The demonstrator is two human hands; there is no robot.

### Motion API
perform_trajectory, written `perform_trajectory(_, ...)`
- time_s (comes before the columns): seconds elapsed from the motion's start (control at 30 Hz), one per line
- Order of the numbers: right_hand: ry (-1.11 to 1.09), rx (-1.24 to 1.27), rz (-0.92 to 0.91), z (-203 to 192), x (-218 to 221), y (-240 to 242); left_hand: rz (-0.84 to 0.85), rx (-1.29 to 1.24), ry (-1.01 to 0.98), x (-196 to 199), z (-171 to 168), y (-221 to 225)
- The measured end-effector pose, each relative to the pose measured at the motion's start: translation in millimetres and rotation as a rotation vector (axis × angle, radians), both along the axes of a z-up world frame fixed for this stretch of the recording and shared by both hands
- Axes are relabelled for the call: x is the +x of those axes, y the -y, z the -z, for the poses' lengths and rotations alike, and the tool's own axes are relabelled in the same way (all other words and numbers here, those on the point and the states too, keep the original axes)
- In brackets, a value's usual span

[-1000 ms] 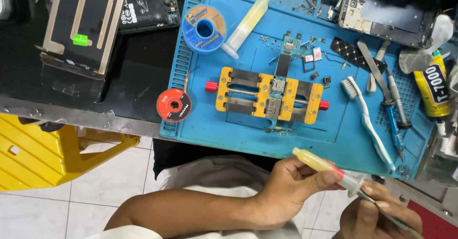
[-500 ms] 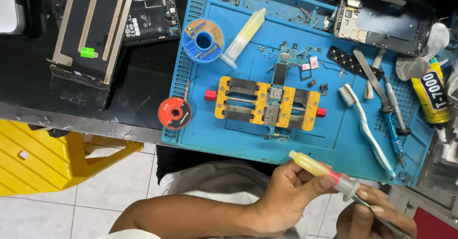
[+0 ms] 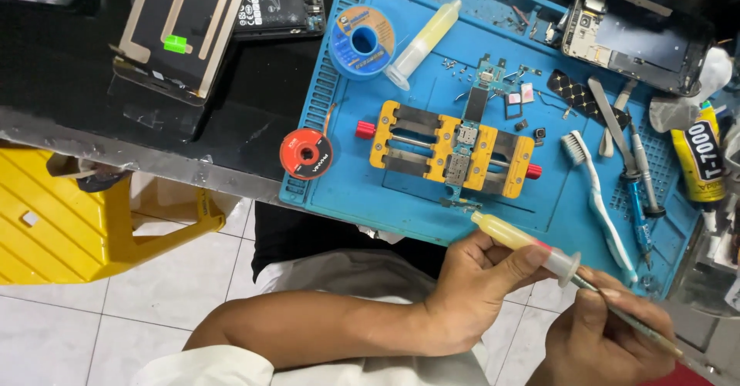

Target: Soldering components on a mobile phone motherboard and cleaning the board with a toothbrush.

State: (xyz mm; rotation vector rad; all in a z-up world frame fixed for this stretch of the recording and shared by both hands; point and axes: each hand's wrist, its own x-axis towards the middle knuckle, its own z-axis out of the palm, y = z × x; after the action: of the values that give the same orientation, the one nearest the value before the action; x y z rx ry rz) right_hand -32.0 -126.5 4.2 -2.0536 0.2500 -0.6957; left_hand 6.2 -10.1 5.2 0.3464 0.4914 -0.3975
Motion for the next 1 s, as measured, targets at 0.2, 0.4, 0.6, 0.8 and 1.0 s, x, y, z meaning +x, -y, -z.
perform_trajectory(0.2, 0.038, 0.027, -0.039, 8.7, 3.0, 13.0, -0.041, -0.063, -0.051, -1.2, 4.6, 6.8)
perform_trajectory(0.4, 0.052, 0.045, -0.033, 12.5, 4.7, 17.8, -0.065, -0.112, -0.076, 2.0, 3.3, 5.8)
perform_trajectory(0.6, -0.027, -0.136, -0.049, 0.8, 2.8, 10.1, -0.083, -0.124, -0.044, 0.5, 3.6, 7.0)
perform_trajectory(0.8, 0.031, -0.004, -0.044, 10.2, 3.7, 18.6, -0.052, -0.118, -0.039, 1.4, 2.0, 3.5)
perform_trajectory(1.0, 0.037, 0.254, 0.015, 2.2, 5.5, 14.4, -0.009, -0.152, 0.004, -0.4, 6.0, 4.7)
